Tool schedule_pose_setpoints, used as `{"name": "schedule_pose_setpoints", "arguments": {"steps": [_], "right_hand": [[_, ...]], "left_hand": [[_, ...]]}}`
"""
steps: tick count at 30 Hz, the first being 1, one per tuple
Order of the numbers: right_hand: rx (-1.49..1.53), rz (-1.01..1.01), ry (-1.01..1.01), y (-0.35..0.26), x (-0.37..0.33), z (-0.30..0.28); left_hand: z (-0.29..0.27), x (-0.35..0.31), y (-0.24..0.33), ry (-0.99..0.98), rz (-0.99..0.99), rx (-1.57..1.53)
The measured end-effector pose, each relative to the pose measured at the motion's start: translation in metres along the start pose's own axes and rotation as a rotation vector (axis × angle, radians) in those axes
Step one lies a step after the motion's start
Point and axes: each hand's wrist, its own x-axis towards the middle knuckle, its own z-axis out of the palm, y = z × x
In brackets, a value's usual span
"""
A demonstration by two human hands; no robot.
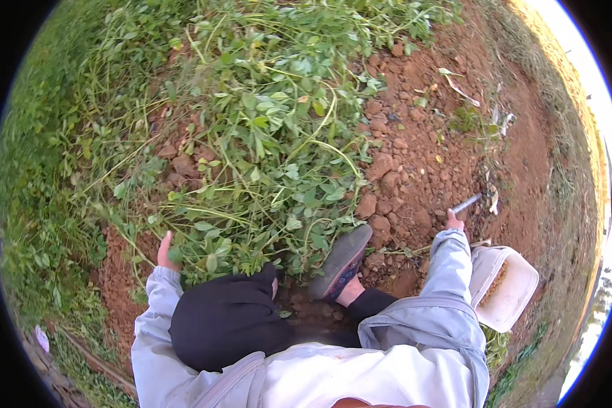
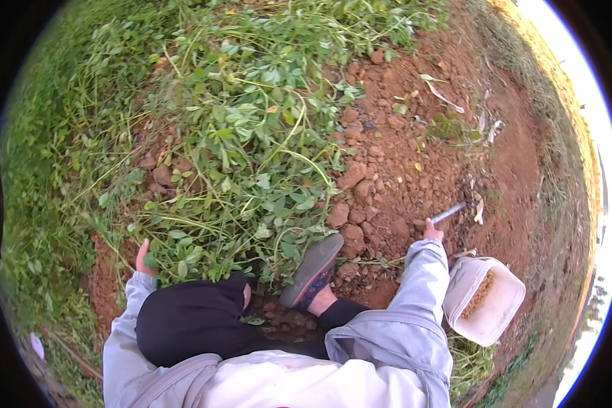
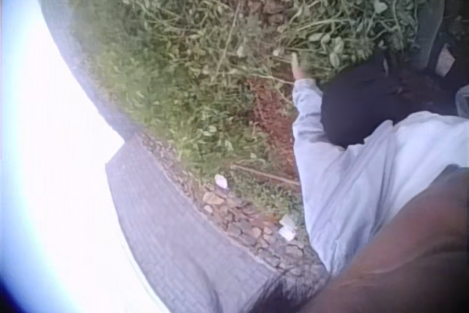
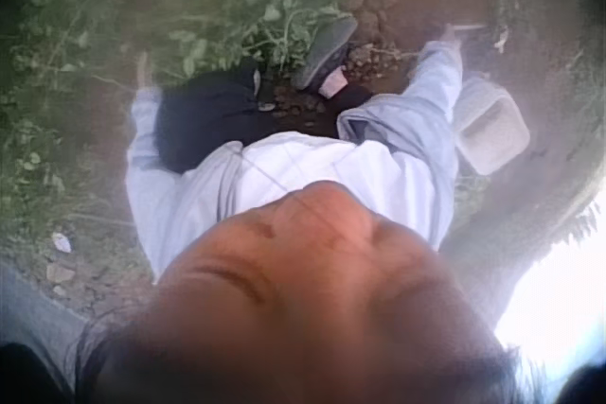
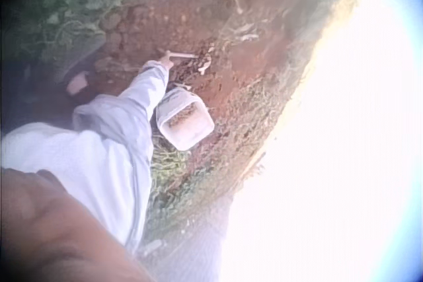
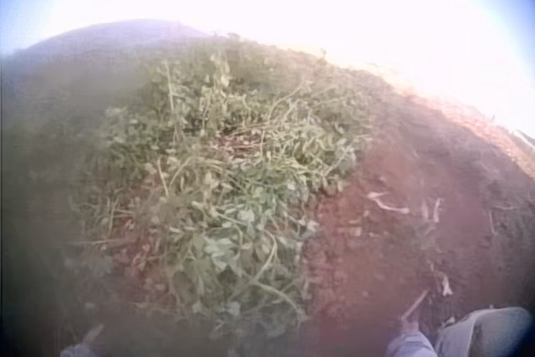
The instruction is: The person uses a small hand hoe to loosen soil around peanut plants, then pulls the plants from the ground. They shake off excess soil and detach peanuts from the roots, placing them into a white plastic container.
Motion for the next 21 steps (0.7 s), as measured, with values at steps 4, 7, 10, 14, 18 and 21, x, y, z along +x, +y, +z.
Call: {"name": "schedule_pose_setpoints", "arguments": {"steps": [4, 7, 10, 14, 18, 21], "right_hand": [[-0.28, -0.131, 0.148, -0.033, -0.054, 0.013], [-0.264, -0.103, 0.133, -0.034, -0.06, 0.004], [-0.221, -0.06, 0.15, -0.049, -0.059, 0.005], [-0.383, 0.008, 0.142, -0.044, -0.035, -0.007], [0.772, 0.113, -0.279, -0.053, -0.046, -0.022], [1.233, -0.061, -0.627, -0.051, -0.097, -0.038]], "left_hand": [[0.016, -0.011, 0.013, -0.063, 0.242, 0.007], [-0.001, 0.026, 0.004, 0.069, 0.169, 0.131], [-0.005, 0.021, 0.005, 0.071, 0.115, 0.166], [0.016, 0.015, -0.014, 0.118, 0.099, 0.205], [0.079, -0.033, -0.01, 0.192, 0.024, 0.174], [0.079, -0.04, -0.024, 0.27, 0.217, 0.276]]}}
